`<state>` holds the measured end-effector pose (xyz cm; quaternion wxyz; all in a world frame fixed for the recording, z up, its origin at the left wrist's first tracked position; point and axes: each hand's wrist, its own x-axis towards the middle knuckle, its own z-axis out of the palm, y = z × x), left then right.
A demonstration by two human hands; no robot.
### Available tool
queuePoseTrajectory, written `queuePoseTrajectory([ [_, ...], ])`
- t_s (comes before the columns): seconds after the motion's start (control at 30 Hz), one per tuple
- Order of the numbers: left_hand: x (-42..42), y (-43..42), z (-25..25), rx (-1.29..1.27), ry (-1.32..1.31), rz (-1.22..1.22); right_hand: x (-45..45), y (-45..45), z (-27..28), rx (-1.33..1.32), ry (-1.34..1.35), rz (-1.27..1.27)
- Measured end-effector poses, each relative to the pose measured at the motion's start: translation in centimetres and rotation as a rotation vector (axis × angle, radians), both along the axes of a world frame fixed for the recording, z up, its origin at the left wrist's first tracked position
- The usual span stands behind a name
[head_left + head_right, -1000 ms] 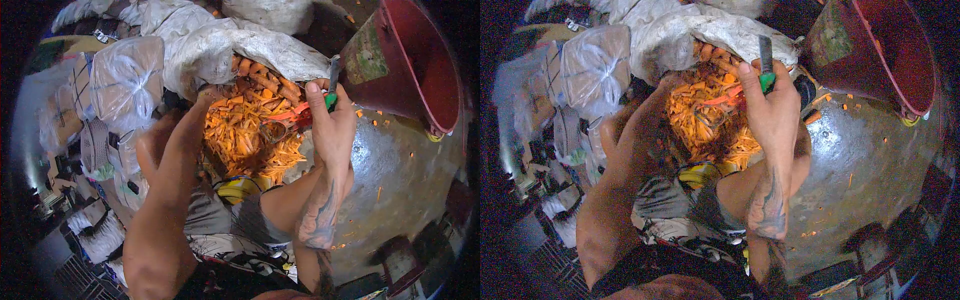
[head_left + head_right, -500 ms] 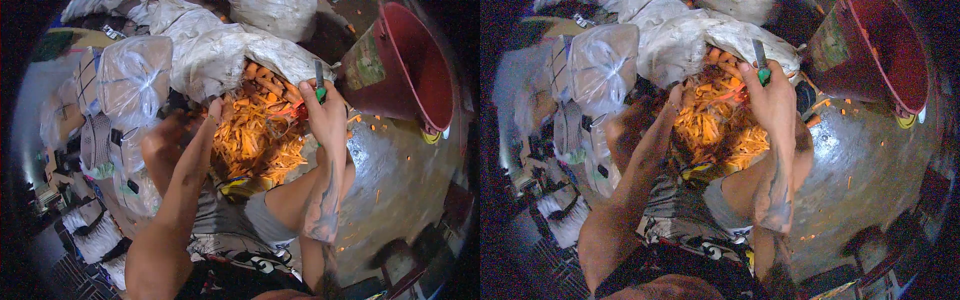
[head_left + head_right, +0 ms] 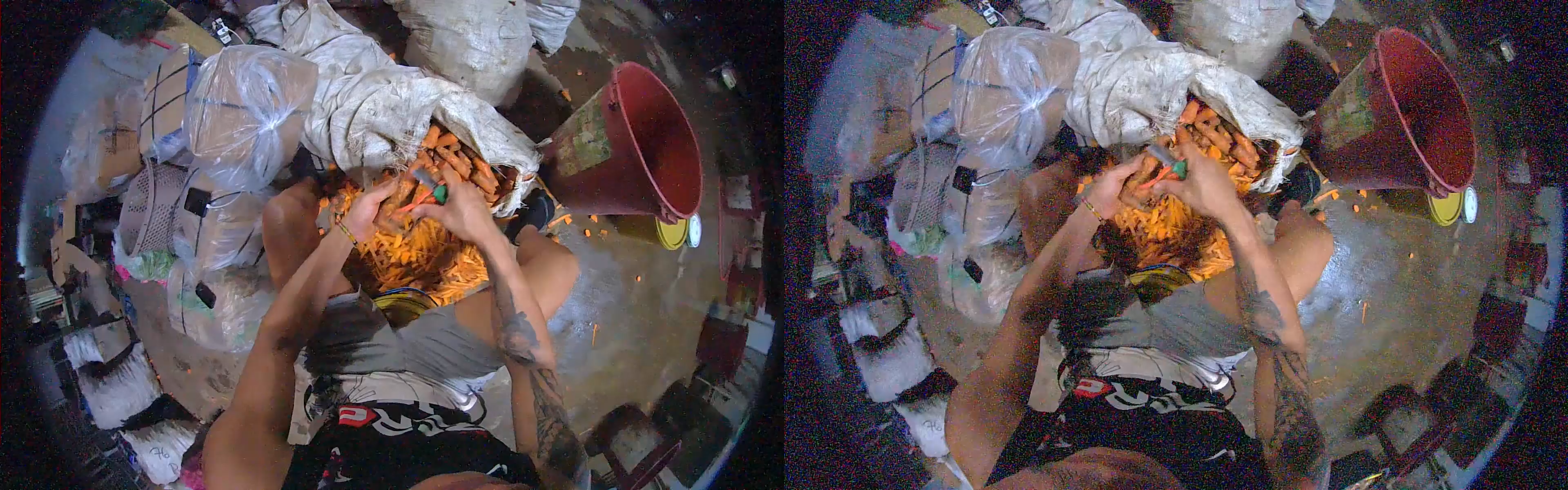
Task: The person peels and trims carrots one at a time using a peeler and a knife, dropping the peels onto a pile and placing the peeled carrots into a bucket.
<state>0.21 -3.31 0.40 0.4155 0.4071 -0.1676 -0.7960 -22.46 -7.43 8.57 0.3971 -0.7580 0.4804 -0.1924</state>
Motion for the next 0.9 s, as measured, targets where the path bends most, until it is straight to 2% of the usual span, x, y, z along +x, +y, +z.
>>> queuePoseTrajectory([
  [0.13, -0.1, 1.2, -1.4, 0.008, 0.098, 0.048, 1.2, 1.7, -1.7, -0.005, 0.024, 0.096],
  [0.23, 0.5, 2.1, -1.5, 0.025, 0.128, 0.081, 0.7, 1.4, -2.3, 0.083, -0.037, -0.103],
  [0.27, 0.4, 2.5, -1.4, 0.008, 0.136, 0.107, -0.1, 1.0, -2.2, 0.070, 0.050, -0.150],
  [0.37, 0.3, 3.0, -2.1, 0.006, 0.130, 0.157, -1.1, 0.4, -4.2, -0.079, -0.034, -0.204],
  [0.4, 0.1, 2.9, -1.5, 0.011, 0.122, 0.167, -1.0, 0.3, -4.1, 0.035, -0.040, -0.185],
  [0.5, -0.6, 3.1, 0.4, -0.051, 0.092, 0.192, -0.5, 0.6, -5.4, -0.022, -0.036, -0.146],
  [0.6, -0.3, 3.4, 0.1, -0.039, 0.064, 0.163, -0.7, 0.0, -7.0, 0.029, -0.089, -0.185],
  [0.7, 0.4, 3.0, -2.7, 0.031, 0.297, 0.147, -0.4, 0.3, -5.4, -0.028, -0.031, -0.150],
  [0.73, 0.3, 3.2, -2.6, 0.012, 0.256, 0.135, -0.1, 0.8, -4.7, -0.065, 0.000, -0.125],
  [0.83, -0.4, 3.5, -2.1, -0.030, 0.089, 0.043, 1.2, 2.6, -4.9, 0.060, -0.010, 0.077],
  [0.87, -0.2, 3.7, -1.6, -0.030, -0.002, -0.016, 1.3, 2.8, -5.9, -0.029, -0.095, 0.128],
  [0.9, -0.3, 3.9, -1.3, -0.029, -0.094, -0.075, 0.9, 2.5, -6.0, -0.103, 0.009, 0.084],
])
